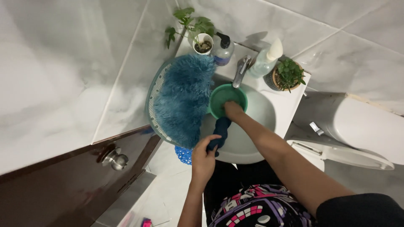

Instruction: The person cleans a toilet by wiping the closed lid and seat with a dark blue cloth, then rinses the cloth in a green bowl at the sink. They continue wiping the underside of the lid, the seat rim, and the toilet tank, rinsing the cloth again before closing the lid.

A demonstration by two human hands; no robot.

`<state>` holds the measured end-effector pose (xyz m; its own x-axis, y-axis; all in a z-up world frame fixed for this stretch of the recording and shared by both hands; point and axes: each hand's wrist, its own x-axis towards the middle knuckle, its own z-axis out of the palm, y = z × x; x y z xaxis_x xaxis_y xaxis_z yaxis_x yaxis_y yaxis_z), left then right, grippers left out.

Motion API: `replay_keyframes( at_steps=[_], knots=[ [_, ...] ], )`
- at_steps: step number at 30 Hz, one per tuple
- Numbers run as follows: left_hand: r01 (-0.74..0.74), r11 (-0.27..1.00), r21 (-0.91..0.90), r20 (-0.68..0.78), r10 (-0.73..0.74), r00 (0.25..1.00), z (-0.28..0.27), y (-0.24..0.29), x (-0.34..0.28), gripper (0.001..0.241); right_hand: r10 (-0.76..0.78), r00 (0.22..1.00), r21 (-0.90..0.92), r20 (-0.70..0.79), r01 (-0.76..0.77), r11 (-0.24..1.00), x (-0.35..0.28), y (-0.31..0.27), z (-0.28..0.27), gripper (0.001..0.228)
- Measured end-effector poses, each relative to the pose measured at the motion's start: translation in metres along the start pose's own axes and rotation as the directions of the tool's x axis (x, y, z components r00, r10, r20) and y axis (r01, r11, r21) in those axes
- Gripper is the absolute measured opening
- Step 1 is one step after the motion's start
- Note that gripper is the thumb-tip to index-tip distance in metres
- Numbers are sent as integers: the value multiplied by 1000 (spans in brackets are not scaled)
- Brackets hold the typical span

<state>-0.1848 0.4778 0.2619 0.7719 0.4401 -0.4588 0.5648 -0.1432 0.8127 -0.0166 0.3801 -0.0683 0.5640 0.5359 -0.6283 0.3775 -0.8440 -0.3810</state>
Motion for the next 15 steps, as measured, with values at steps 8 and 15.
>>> replay_keyframes(
  at_steps=[8,15],
  knots=[
    [34,996,-79,-1,-34,999,13,5,25,33,-133,906,23,-403,155,988,-72,-8,-77,10],
    [55,998,-10,26,-55,998,14,5,32,31,-154,914,280,-376,270,921,-121,-19,-126,42]
  ],
)
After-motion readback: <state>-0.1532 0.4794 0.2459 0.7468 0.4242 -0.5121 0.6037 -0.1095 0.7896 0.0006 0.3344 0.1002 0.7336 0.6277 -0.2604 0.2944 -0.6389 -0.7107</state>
